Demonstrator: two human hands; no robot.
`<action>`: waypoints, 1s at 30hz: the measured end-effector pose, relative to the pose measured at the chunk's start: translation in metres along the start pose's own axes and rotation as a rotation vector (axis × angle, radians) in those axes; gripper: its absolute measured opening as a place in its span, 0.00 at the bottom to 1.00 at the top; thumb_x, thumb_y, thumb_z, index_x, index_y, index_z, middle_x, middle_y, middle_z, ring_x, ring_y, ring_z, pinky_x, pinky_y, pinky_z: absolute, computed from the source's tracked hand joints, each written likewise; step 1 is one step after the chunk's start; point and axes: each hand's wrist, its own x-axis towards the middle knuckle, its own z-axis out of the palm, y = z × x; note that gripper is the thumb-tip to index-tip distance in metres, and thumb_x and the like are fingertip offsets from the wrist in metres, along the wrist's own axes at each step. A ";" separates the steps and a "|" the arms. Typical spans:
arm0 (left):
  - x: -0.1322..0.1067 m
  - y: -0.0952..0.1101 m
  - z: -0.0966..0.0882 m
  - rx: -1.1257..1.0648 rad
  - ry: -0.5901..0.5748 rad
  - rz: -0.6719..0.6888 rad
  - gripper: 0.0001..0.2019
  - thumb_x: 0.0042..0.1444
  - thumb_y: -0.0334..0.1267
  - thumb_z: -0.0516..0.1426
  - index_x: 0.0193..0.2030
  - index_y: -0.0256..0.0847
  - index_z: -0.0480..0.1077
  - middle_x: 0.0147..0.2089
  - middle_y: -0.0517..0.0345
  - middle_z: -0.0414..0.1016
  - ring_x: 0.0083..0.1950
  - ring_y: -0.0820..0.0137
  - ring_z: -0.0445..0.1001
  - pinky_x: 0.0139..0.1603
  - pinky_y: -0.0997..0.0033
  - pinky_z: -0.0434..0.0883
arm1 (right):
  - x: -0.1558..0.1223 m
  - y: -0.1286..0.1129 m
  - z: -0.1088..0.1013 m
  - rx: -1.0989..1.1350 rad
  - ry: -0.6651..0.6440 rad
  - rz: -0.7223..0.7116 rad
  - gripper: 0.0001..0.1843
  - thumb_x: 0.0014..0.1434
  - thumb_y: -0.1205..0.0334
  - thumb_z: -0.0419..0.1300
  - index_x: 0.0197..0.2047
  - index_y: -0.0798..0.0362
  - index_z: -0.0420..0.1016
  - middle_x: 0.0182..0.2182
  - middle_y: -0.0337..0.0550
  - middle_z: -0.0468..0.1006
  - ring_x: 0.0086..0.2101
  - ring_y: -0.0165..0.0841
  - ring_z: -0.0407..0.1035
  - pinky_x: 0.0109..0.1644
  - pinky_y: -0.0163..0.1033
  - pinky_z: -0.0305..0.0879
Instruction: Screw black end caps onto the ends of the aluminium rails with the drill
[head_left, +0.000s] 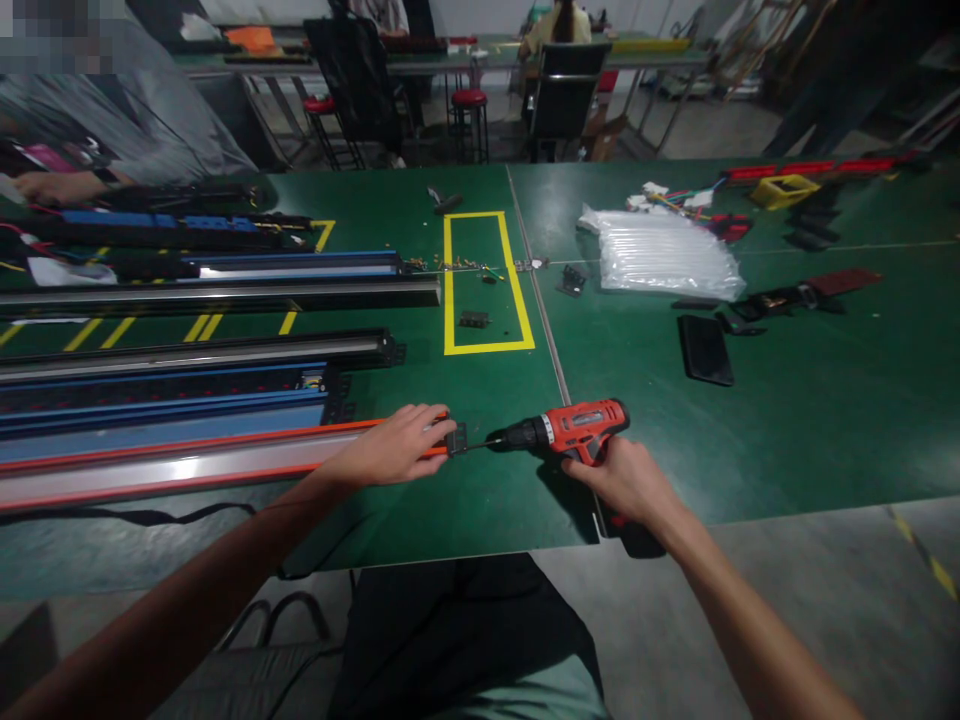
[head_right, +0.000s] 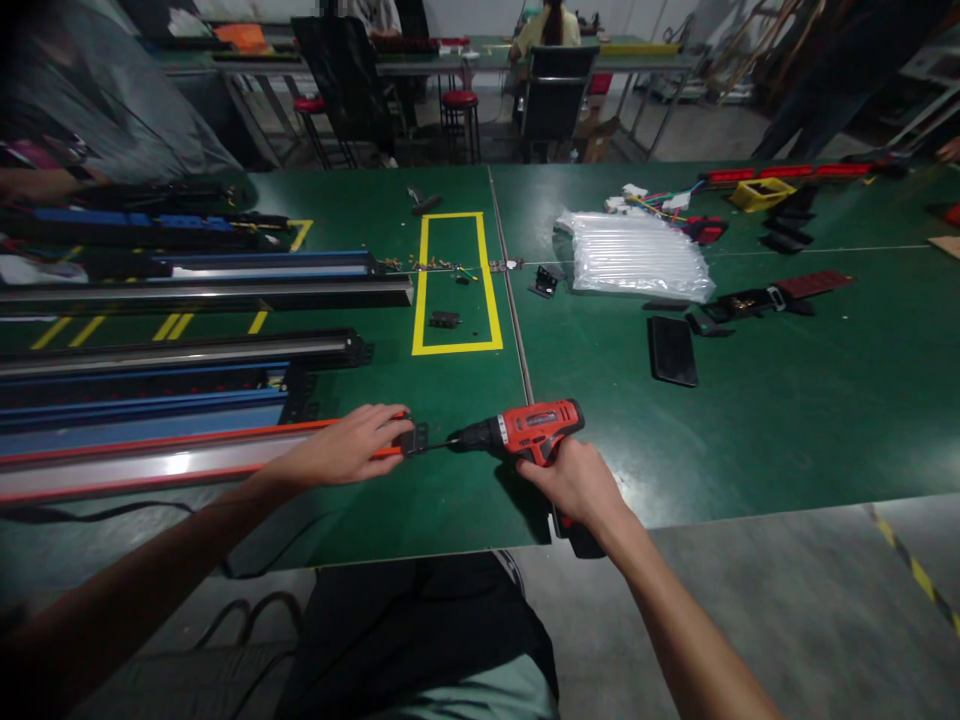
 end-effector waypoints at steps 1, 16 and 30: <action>0.000 0.000 0.001 -0.001 0.002 0.000 0.20 0.65 0.44 0.55 0.61 0.40 0.66 0.62 0.42 0.66 0.59 0.56 0.68 0.59 0.57 0.66 | -0.002 -0.001 0.000 -0.015 0.010 0.003 0.19 0.53 0.44 0.62 0.24 0.51 0.73 0.20 0.42 0.75 0.21 0.34 0.68 0.26 0.38 0.56; 0.002 -0.002 0.002 0.010 -0.029 0.001 0.20 0.67 0.44 0.53 0.61 0.37 0.66 0.62 0.39 0.67 0.57 0.54 0.69 0.56 0.56 0.66 | -0.014 -0.001 0.006 -0.033 0.030 0.043 0.18 0.54 0.43 0.61 0.27 0.51 0.74 0.22 0.45 0.77 0.24 0.38 0.72 0.28 0.38 0.58; 0.002 -0.002 0.003 0.029 -0.018 0.006 0.18 0.67 0.44 0.54 0.60 0.38 0.67 0.61 0.41 0.67 0.57 0.56 0.69 0.56 0.59 0.65 | -0.015 -0.004 0.007 -0.045 -0.012 0.089 0.16 0.55 0.47 0.60 0.29 0.51 0.77 0.23 0.46 0.78 0.25 0.38 0.73 0.29 0.37 0.58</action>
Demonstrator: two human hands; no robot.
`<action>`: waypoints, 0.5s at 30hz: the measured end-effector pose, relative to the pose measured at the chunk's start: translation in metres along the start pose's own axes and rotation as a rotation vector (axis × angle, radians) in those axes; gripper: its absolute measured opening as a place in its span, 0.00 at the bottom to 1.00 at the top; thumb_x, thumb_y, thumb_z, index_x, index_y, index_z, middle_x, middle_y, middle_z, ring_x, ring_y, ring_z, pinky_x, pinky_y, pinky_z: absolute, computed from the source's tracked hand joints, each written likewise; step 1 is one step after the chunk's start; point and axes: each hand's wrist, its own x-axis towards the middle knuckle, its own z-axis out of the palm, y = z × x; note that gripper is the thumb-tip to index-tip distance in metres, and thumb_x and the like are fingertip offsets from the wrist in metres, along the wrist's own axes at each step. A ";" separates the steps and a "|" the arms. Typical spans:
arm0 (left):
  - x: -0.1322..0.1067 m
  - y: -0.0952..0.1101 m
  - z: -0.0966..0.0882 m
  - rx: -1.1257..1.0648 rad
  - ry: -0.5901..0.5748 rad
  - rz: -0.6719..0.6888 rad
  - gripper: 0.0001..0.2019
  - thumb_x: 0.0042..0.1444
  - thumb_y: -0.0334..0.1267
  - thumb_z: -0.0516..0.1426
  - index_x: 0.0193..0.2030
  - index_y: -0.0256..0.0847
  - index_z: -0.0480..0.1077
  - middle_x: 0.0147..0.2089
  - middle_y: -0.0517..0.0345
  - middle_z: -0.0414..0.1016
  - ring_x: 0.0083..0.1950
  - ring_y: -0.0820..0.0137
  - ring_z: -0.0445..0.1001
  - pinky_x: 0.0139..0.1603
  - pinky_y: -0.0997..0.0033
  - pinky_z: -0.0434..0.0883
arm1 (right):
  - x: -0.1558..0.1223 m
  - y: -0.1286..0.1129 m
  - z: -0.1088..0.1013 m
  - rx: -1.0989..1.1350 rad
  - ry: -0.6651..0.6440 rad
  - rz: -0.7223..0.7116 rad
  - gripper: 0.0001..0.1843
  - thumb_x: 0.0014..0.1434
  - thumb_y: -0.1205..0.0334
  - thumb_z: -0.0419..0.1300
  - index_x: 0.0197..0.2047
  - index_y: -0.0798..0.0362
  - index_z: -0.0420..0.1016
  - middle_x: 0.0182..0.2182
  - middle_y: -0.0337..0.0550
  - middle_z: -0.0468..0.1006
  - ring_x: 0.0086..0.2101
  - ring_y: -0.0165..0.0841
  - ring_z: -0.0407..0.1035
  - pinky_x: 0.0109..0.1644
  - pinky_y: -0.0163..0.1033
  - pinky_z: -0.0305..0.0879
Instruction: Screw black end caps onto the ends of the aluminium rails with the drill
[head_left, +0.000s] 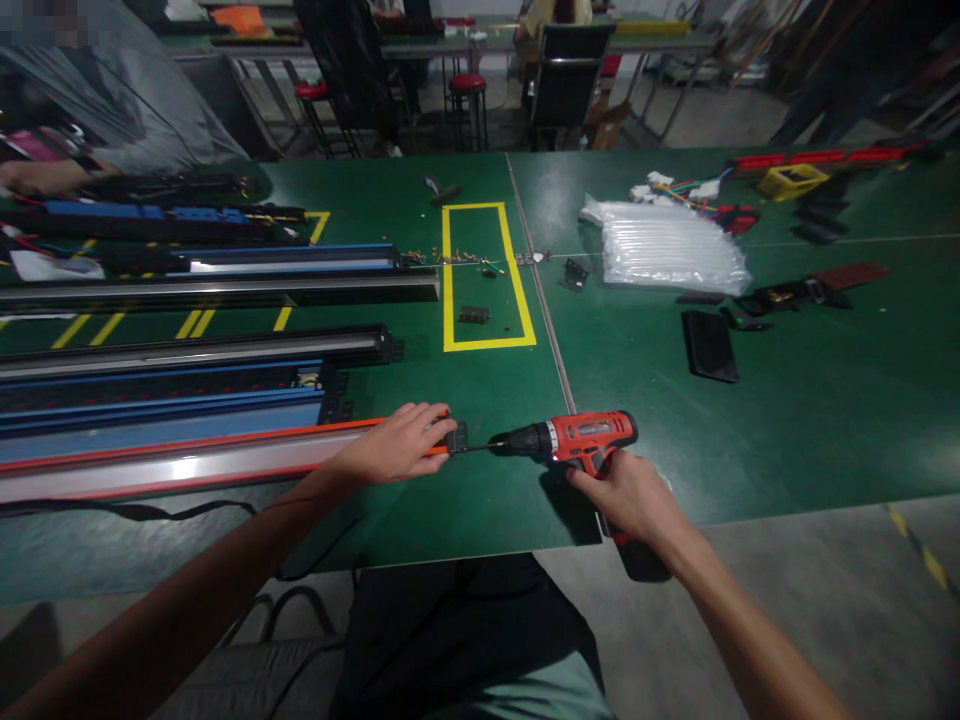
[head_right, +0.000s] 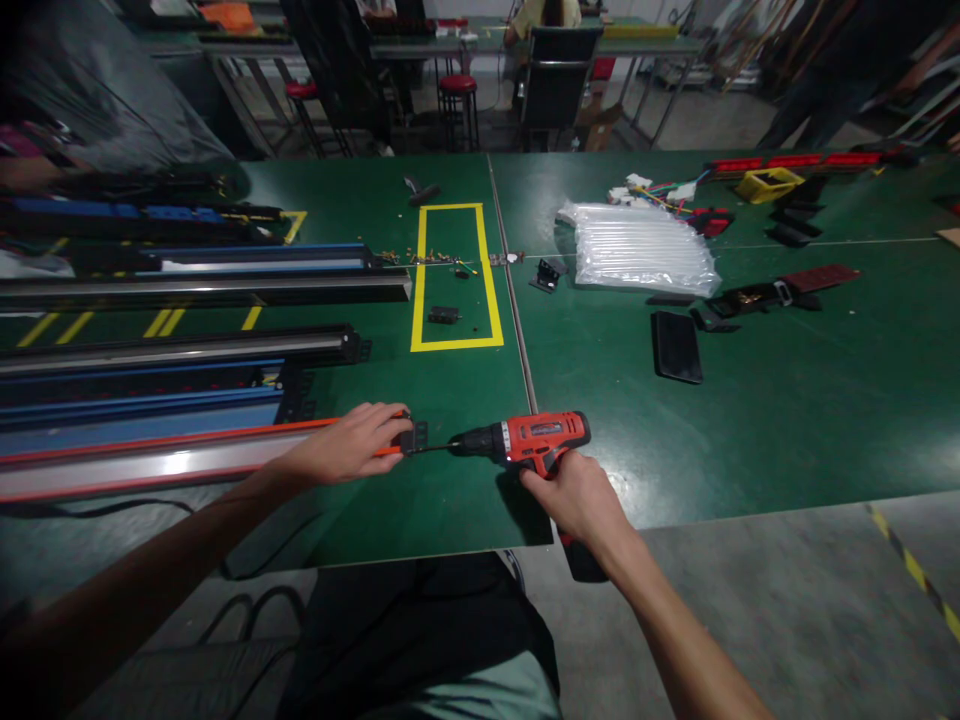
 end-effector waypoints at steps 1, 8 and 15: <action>0.000 0.000 0.000 -0.002 0.001 -0.003 0.18 0.66 0.44 0.54 0.59 0.38 0.67 0.61 0.41 0.68 0.57 0.56 0.69 0.56 0.59 0.65 | 0.000 0.001 0.000 -0.002 0.001 -0.009 0.16 0.55 0.47 0.60 0.29 0.51 0.77 0.23 0.45 0.78 0.25 0.38 0.73 0.28 0.37 0.57; 0.000 0.001 -0.001 -0.026 0.001 -0.011 0.18 0.67 0.44 0.54 0.59 0.39 0.68 0.61 0.42 0.68 0.57 0.57 0.69 0.56 0.59 0.65 | 0.003 0.004 0.001 0.011 0.009 -0.056 0.16 0.55 0.47 0.59 0.26 0.51 0.74 0.22 0.44 0.77 0.22 0.36 0.70 0.27 0.37 0.55; 0.001 0.002 -0.003 -0.020 -0.014 -0.015 0.18 0.66 0.43 0.56 0.59 0.39 0.67 0.61 0.44 0.68 0.57 0.58 0.69 0.56 0.60 0.64 | 0.003 0.000 -0.001 0.034 -0.026 -0.024 0.14 0.53 0.49 0.61 0.25 0.51 0.74 0.20 0.42 0.75 0.22 0.35 0.69 0.27 0.37 0.55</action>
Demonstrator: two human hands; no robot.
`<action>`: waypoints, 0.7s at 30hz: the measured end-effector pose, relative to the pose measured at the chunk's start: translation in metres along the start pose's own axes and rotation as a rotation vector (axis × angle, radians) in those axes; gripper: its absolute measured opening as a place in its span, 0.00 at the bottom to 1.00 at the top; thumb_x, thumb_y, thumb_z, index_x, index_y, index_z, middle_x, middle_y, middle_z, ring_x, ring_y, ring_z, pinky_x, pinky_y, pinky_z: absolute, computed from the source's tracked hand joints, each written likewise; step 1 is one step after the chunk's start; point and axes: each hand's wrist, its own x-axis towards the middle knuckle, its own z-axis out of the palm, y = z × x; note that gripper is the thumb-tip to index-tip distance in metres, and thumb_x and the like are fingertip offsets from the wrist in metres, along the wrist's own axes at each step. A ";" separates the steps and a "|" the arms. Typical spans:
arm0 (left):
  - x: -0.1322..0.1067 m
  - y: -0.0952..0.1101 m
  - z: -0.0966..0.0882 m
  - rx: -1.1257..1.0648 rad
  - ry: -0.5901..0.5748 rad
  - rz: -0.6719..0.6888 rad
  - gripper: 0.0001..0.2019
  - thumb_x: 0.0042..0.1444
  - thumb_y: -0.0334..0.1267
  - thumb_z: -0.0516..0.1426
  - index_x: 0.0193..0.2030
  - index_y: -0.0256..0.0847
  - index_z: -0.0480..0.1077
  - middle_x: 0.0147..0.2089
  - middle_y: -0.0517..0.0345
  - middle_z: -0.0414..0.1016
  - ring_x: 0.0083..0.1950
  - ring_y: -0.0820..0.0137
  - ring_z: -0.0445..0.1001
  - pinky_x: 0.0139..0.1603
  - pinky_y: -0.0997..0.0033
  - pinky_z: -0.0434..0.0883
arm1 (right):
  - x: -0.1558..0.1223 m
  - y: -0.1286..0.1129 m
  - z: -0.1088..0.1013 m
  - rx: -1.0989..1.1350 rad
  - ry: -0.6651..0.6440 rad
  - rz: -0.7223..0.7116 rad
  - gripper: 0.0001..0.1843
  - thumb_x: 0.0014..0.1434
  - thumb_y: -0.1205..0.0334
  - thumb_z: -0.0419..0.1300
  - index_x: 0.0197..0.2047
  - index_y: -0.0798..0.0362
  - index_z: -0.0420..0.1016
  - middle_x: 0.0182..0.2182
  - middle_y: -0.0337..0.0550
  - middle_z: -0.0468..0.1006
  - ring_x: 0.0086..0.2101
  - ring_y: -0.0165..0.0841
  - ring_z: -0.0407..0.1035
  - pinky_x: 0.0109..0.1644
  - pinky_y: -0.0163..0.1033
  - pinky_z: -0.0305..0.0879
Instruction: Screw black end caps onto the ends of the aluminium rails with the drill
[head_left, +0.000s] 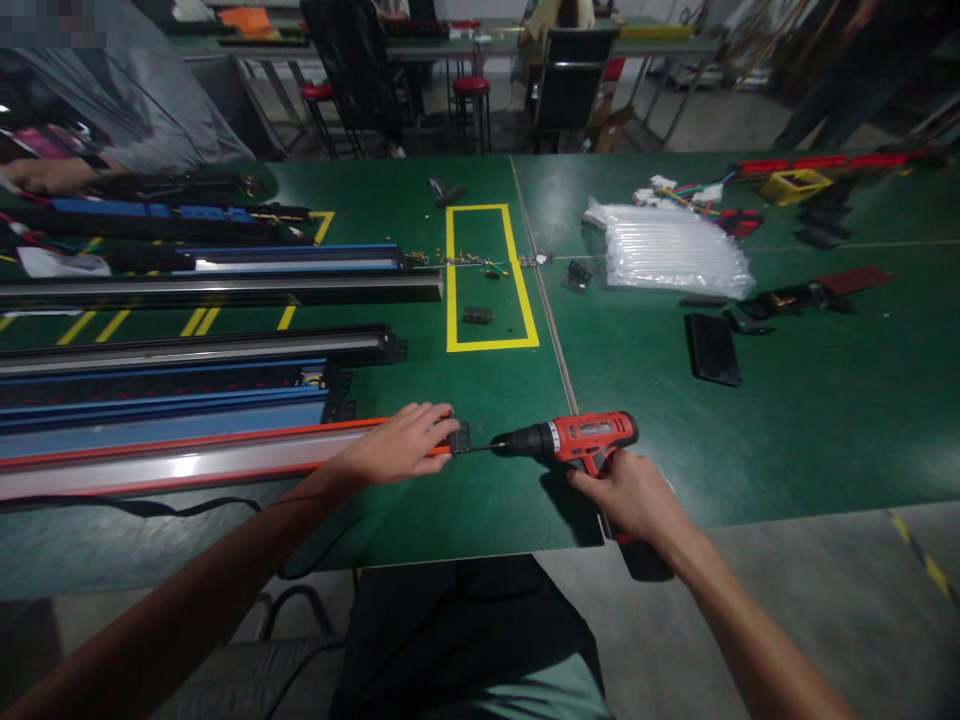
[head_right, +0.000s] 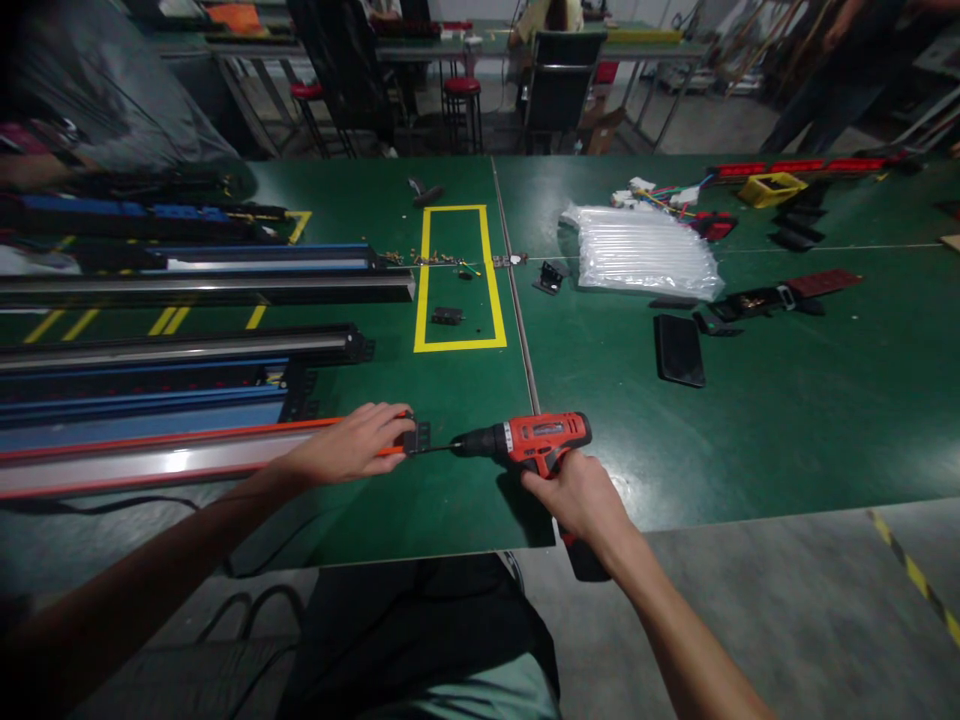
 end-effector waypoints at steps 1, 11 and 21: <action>0.000 0.000 0.000 0.005 -0.004 0.000 0.18 0.66 0.43 0.55 0.59 0.39 0.67 0.61 0.44 0.68 0.57 0.58 0.69 0.56 0.60 0.64 | 0.000 0.000 0.000 0.002 0.001 0.000 0.14 0.53 0.49 0.61 0.25 0.51 0.74 0.20 0.42 0.75 0.22 0.35 0.69 0.27 0.37 0.55; 0.001 0.001 0.000 0.061 -0.015 0.002 0.19 0.66 0.43 0.55 0.60 0.38 0.67 0.61 0.43 0.67 0.56 0.56 0.68 0.56 0.59 0.64 | 0.003 0.001 0.001 0.046 -0.038 0.012 0.17 0.54 0.48 0.61 0.23 0.51 0.73 0.19 0.41 0.75 0.21 0.34 0.68 0.27 0.37 0.57; 0.001 0.001 0.002 0.116 0.014 0.025 0.18 0.66 0.43 0.55 0.58 0.37 0.68 0.59 0.42 0.68 0.53 0.57 0.69 0.53 0.59 0.65 | 0.009 0.003 0.004 0.058 -0.096 0.001 0.16 0.55 0.50 0.61 0.23 0.52 0.72 0.18 0.39 0.72 0.21 0.32 0.65 0.28 0.36 0.56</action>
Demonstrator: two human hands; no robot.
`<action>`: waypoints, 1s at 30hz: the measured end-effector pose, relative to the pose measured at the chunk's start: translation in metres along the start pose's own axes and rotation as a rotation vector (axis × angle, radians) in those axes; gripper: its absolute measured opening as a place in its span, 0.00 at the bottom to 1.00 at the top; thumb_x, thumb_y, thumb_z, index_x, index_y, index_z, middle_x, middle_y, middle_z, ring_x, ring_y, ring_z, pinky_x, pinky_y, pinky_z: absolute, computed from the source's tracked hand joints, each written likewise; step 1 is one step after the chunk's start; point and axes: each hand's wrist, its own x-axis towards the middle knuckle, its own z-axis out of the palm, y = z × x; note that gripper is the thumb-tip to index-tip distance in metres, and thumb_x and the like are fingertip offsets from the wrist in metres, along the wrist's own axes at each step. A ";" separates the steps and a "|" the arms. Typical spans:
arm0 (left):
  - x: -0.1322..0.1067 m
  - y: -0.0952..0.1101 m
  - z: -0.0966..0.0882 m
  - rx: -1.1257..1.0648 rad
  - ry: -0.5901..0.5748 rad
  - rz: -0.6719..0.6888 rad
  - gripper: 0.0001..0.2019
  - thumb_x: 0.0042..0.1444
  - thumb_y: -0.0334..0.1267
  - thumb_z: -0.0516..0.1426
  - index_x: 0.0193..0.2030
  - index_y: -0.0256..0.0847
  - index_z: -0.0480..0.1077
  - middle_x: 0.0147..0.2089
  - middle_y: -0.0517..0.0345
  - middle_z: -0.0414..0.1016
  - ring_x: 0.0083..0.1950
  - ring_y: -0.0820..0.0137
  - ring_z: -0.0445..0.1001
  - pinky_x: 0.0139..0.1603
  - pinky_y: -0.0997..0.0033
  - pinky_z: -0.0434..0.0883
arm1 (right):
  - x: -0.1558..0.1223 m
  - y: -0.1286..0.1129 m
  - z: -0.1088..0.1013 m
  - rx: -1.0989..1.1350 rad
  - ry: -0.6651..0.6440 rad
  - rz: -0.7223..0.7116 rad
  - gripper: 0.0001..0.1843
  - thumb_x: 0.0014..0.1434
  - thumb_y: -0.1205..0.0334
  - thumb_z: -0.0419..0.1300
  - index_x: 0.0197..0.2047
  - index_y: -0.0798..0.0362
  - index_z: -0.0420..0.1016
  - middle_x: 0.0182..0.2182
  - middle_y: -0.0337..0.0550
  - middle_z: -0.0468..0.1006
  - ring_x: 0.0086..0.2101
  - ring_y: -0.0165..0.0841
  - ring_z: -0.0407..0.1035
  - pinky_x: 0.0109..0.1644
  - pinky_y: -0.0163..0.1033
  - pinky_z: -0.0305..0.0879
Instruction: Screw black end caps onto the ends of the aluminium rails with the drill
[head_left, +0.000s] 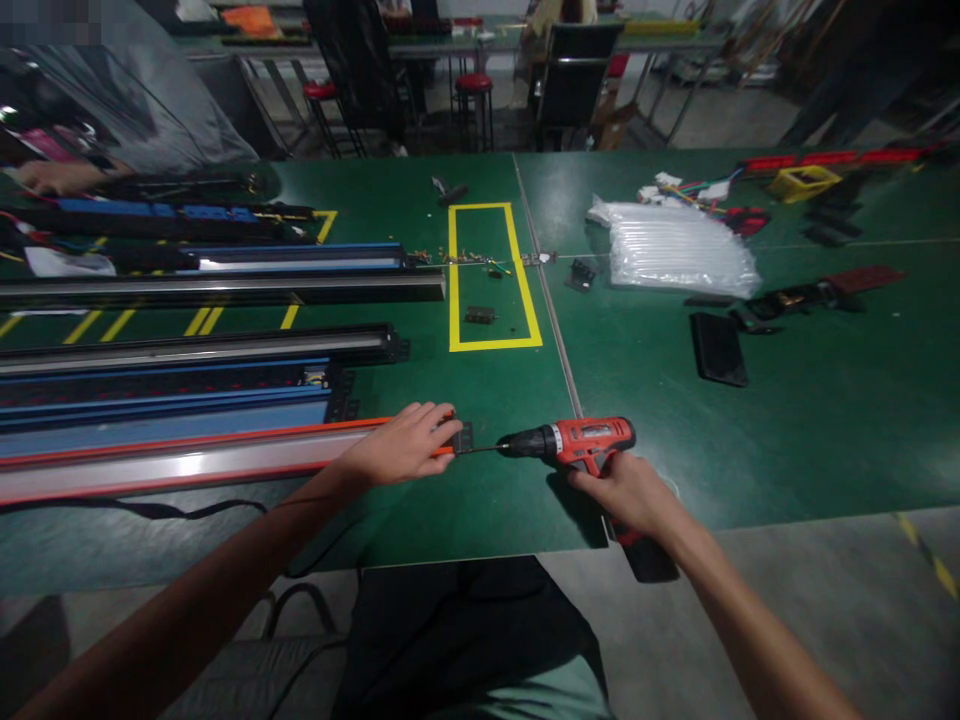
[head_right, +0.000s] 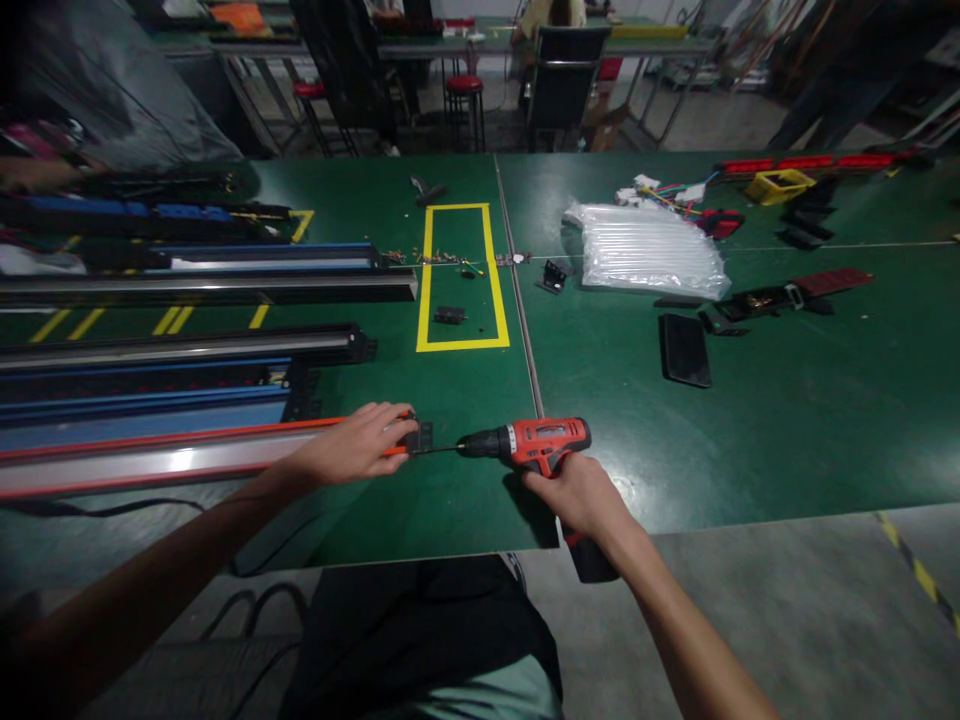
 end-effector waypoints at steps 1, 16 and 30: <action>0.000 0.000 0.000 0.004 0.006 0.000 0.18 0.66 0.43 0.55 0.58 0.37 0.68 0.59 0.42 0.68 0.53 0.57 0.69 0.52 0.59 0.65 | 0.000 0.000 0.000 0.001 -0.006 0.001 0.16 0.55 0.50 0.61 0.23 0.52 0.72 0.18 0.39 0.72 0.21 0.32 0.65 0.28 0.36 0.56; -0.001 -0.001 0.004 0.000 0.016 -0.004 0.18 0.65 0.44 0.55 0.58 0.38 0.67 0.60 0.43 0.67 0.54 0.57 0.68 0.53 0.60 0.64 | 0.002 0.003 0.000 0.016 -0.019 -0.007 0.17 0.56 0.49 0.59 0.22 0.51 0.69 0.19 0.39 0.73 0.21 0.32 0.66 0.28 0.37 0.56; -0.001 -0.001 0.004 -0.008 0.028 0.008 0.18 0.65 0.43 0.56 0.58 0.37 0.68 0.59 0.42 0.67 0.53 0.57 0.68 0.52 0.60 0.64 | 0.002 0.002 0.001 0.009 0.002 -0.011 0.17 0.54 0.49 0.60 0.22 0.51 0.70 0.18 0.38 0.72 0.20 0.31 0.65 0.26 0.36 0.55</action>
